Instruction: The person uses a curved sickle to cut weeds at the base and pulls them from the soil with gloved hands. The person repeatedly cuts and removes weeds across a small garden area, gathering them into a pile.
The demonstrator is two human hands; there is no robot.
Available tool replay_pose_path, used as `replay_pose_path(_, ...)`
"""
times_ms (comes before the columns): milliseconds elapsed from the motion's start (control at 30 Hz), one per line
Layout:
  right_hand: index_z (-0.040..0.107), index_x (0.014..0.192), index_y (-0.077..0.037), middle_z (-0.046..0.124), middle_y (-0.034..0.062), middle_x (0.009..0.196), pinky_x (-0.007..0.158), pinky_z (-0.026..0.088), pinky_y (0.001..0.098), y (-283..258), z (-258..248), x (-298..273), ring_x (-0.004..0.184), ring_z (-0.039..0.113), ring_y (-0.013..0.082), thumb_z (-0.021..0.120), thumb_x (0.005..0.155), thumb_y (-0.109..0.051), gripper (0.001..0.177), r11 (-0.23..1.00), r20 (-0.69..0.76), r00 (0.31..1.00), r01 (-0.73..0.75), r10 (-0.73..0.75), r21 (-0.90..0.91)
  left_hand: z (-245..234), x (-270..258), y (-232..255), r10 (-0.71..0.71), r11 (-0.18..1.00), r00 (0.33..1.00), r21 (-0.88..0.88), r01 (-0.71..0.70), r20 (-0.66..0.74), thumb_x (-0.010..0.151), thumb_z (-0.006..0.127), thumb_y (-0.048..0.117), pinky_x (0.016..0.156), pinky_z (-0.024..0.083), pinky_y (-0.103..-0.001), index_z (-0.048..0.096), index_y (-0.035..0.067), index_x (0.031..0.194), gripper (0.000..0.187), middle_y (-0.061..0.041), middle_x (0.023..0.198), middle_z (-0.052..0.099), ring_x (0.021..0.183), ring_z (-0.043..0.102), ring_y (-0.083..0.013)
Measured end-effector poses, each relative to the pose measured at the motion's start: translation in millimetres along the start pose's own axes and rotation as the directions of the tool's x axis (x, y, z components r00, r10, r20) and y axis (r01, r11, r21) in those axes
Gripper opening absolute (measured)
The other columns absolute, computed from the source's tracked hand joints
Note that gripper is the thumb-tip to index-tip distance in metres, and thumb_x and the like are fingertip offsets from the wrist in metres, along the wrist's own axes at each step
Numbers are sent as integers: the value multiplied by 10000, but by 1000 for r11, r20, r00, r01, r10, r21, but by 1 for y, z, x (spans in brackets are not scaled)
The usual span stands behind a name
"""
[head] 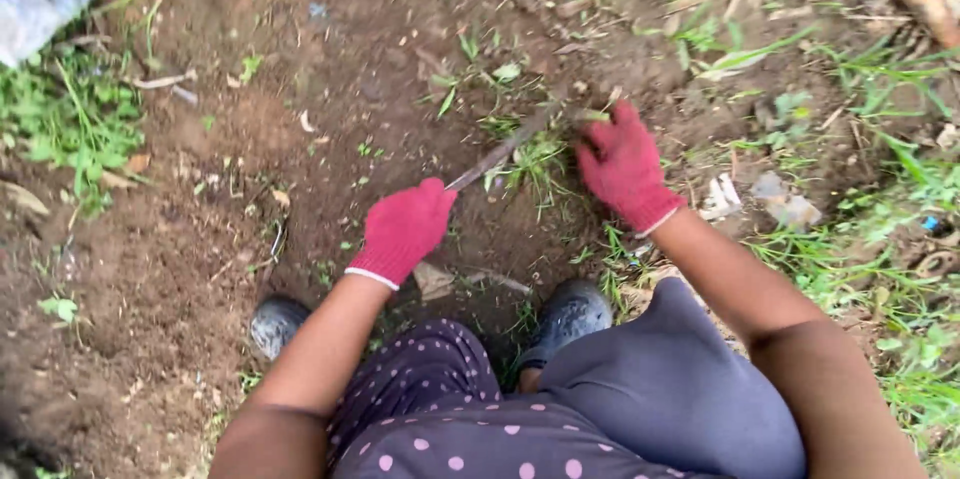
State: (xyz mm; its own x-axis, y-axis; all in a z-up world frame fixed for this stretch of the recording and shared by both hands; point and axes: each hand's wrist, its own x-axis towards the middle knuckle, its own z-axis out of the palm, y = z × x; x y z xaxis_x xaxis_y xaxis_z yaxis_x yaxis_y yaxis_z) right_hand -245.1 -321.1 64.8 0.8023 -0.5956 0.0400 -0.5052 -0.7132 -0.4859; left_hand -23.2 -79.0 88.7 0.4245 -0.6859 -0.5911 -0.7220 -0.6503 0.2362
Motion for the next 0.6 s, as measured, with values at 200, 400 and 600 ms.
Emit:
replay_pose_path(200, 335, 1616, -124, 494, 40, 642, 361, 406, 373, 58, -56, 48, 470, 471, 192, 333, 1142, -528, 623, 729, 94, 737, -626, 669, -278, -36, 58, 24, 21, 945, 991, -321, -63, -131, 1040, 455, 455, 842, 534, -635, 567, 134, 1080, 342, -275, 930, 693, 969, 684, -495)
replay_pose_path(400, 547, 1513, -185, 548, 540, 1214, 330, 451, 292, 109, -46, 24, 396, 635, 185, 286, 1122, -276, 479, 564, 90, 832, -287, 548, -774, -73, 108, 130, 61, 734, 989, -666, -136, -136, 901, 492, 273, 876, 582, -445, 532, 290, 1480, 581, -161, 1270, 700, 878, 764, -314)
replay_pose_path(600, 811, 918, -65, 774, 216, 796, 692, 620, 582, 116, -54, 18, 852, 775, 439, 554, 949, -230, 307, 755, 147, 770, -536, 621, -378, -41, 80, 197, 192, 720, 980, -686, -110, 45, 967, 476, 234, 1193, 361, -463, 509, 204, 1506, 541, -101, 1500, 553, 1388, 505, -302)
